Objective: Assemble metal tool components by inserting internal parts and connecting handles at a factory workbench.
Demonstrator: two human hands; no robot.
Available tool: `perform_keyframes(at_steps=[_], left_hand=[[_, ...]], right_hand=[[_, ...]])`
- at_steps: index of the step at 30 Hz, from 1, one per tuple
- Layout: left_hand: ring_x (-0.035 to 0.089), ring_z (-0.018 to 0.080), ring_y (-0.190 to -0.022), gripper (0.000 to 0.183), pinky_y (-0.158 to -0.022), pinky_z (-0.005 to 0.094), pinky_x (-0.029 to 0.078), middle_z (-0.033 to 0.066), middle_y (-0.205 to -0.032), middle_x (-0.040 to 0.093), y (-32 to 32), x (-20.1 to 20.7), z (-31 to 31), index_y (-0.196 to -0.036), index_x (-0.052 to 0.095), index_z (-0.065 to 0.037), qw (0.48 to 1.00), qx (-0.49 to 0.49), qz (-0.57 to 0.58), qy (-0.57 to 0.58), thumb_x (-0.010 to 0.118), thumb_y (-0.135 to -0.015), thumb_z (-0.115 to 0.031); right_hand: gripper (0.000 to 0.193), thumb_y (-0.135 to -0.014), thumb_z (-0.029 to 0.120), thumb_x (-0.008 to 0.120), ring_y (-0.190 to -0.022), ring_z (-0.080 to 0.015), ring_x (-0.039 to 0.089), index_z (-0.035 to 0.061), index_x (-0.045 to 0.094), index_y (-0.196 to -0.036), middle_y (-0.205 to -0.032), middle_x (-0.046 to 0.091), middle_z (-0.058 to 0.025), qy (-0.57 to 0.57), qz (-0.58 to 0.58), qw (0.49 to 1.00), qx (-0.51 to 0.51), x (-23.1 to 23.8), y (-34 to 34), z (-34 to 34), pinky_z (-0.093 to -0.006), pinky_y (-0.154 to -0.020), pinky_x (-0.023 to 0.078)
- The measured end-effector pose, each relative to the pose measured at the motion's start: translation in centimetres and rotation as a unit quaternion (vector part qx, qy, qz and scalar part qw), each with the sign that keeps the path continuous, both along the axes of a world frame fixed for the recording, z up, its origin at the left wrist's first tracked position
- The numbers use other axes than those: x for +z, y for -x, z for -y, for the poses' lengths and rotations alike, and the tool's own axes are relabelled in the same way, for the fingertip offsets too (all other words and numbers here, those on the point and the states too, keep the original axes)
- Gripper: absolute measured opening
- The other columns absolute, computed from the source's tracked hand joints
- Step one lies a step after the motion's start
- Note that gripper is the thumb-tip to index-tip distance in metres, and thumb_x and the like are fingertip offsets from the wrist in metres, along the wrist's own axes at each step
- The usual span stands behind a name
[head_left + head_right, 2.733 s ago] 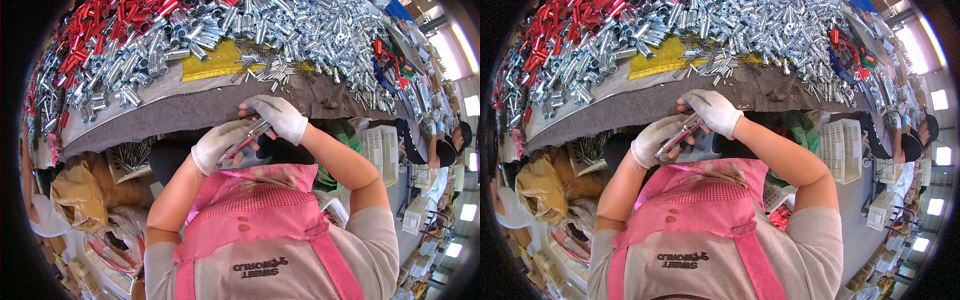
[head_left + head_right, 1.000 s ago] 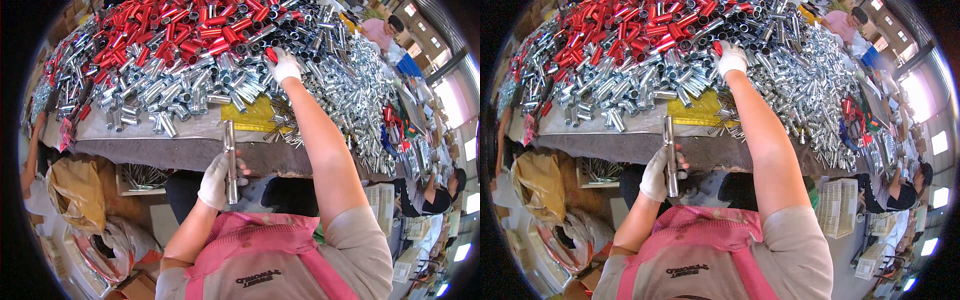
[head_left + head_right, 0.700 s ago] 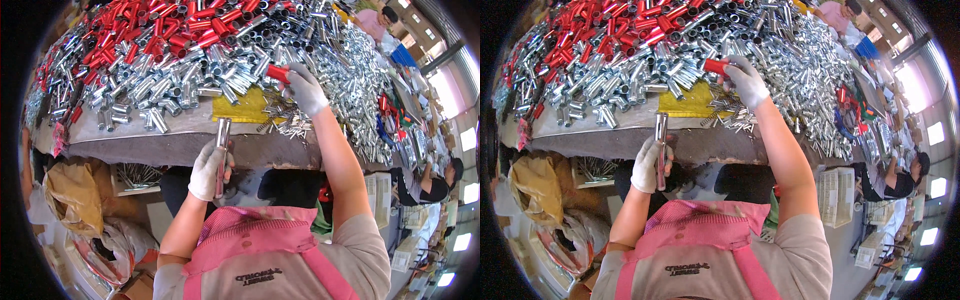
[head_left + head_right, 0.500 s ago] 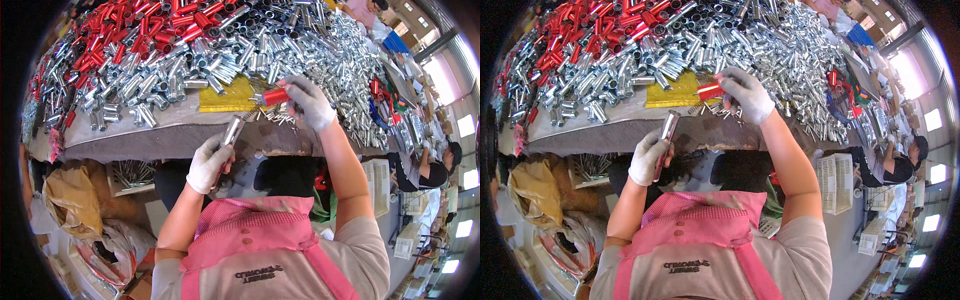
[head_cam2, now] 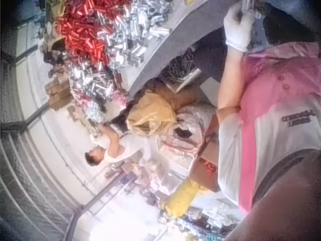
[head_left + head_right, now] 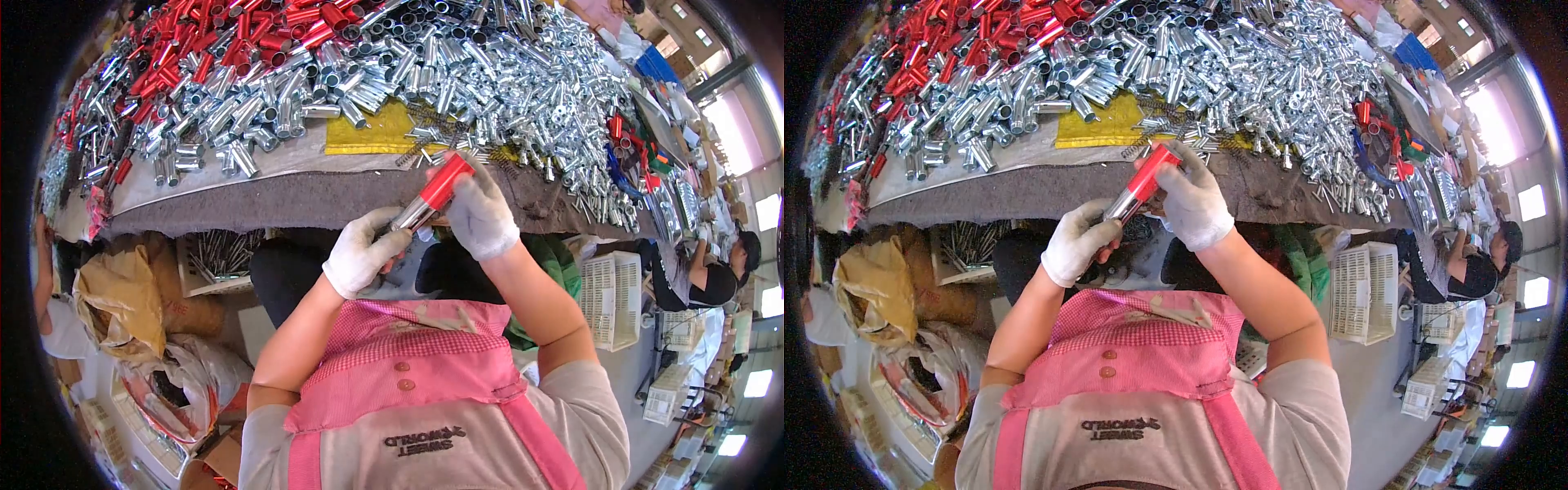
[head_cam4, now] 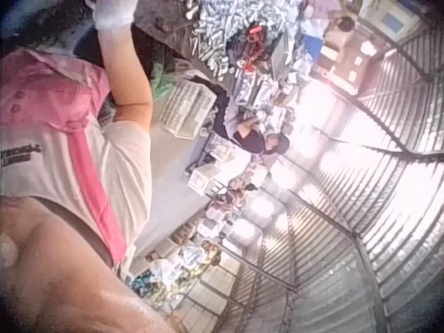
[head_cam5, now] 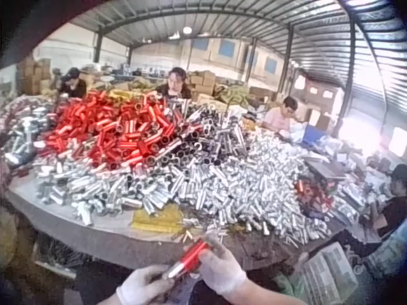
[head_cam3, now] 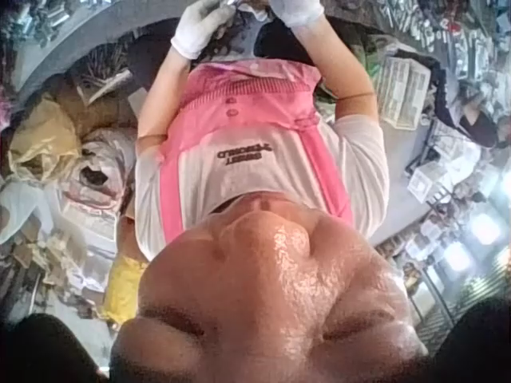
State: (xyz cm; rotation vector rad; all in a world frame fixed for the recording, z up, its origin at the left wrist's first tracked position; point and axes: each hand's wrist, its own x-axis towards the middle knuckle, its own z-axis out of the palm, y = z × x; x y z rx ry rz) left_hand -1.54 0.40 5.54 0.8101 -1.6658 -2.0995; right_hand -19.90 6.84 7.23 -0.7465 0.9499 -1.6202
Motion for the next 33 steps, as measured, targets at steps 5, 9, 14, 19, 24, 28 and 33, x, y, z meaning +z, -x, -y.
perform_keyframes(at_steps=[5, 9, 14, 19, 24, 28, 33], left_hand=[[0.047, 0.0062, -0.053, 0.029, -0.049, 0.0207, 0.038, 0.0012, -0.069, 0.054, -0.9, 0.1, 0.0, -0.108, 0.057, 0.001, 0.998, -0.017, 0.002, 0.055, 0.058, -0.083, -0.013], [0.061, 0.0201, -0.065, 0.041, -0.060, 0.0318, 0.047, 0.0118, -0.076, 0.062, -1.6, -0.7, 0.7, -0.111, 0.058, -0.002, 0.972, -0.007, 0.086, 0.218, 0.065, -0.081, -0.030], [0.062, 0.0363, -0.083, 0.051, -0.072, 0.0400, 0.048, 0.0189, -0.087, 0.064, -0.9, 1.5, 1.0, -0.108, 0.060, -0.006, 0.941, -0.128, 0.181, 0.255, 0.073, -0.072, -0.040], [0.064, 0.0316, -0.083, 0.055, -0.072, 0.0365, 0.049, 0.0169, -0.088, 0.066, -0.4, -0.3, 0.8, -0.110, 0.058, -0.006, 0.885, -0.143, 0.211, 0.389, 0.076, -0.070, -0.039], [0.062, 0.0231, -0.090, 0.056, -0.085, 0.0337, 0.047, 0.0141, -0.095, 0.065, -1.0, -1.7, 0.7, -0.115, 0.054, 0.000, 0.967, 0.028, 0.142, 0.208, 0.078, -0.071, -0.025], [0.048, 0.0058, -0.052, 0.027, -0.048, 0.0219, 0.041, -0.0007, -0.072, 0.058, -1.8, -2.6, 1.4, -0.096, 0.057, -0.004, 0.994, 0.102, 0.025, -0.002, 0.073, -0.077, -0.015], [0.044, 0.0053, -0.045, 0.023, -0.041, 0.0208, 0.035, -0.0022, -0.067, 0.055, -1.5, -3.0, 1.1, -0.096, 0.057, -0.005, 0.997, 0.078, 0.028, 0.004, 0.070, -0.078, -0.010]], right_hand=[[0.052, -0.090, 0.035, 0.058, -0.075, -0.0147, 0.054, 0.0106, 0.043, -0.132, -0.085, 0.055, -0.0036, 0.094, 0.028, 0.991, -0.087, 1.2, 3.5, -0.1, -0.0318, -0.071, 0.048], [0.056, -0.074, 0.021, 0.075, -0.079, -0.0152, 0.058, 0.0110, 0.052, -0.124, -0.091, 0.061, -0.0065, -0.013, -0.559, 0.829, -0.005, 2.8, 5.0, -0.7, -0.0311, -0.071, 0.048], [0.037, -0.064, 0.022, 0.081, -0.084, -0.0250, 0.060, 0.0064, 0.059, -0.090, -0.087, 0.059, -0.0087, 0.060, -0.592, 0.792, 0.140, 2.9, 3.7, -0.3, -0.0335, -0.074, 0.047], [0.025, -0.078, 0.011, 0.068, -0.090, -0.0287, 0.055, 0.0035, 0.054, -0.098, -0.095, 0.055, -0.0122, 0.145, -0.537, 0.812, 0.176, -0.8, -0.2, 0.0, -0.0356, -0.083, 0.044], [0.035, -0.098, 0.032, 0.033, -0.090, -0.0198, 0.055, 0.0061, 0.054, -0.109, -0.101, 0.054, -0.0084, 0.008, -0.465, 0.868, 0.173, -0.1, 1.0, 4.4, -0.0322, -0.080, 0.044], [0.027, -0.080, 0.012, 0.054, -0.103, -0.0300, 0.056, 0.0121, 0.060, -0.106, -0.109, 0.056, -0.0120, 0.055, -0.878, 0.474, 0.043, -3.3, 4.3, 9.6, -0.0389, -0.086, 0.048], [0.019, -0.083, -0.002, 0.054, -0.084, -0.0208, 0.065, 0.0044, 0.053, -0.100, -0.095, 0.059, -0.0119, 0.054, -0.499, 0.864, -0.046, 1.7, 3.5, 5.4, -0.0311, -0.076, 0.052]])
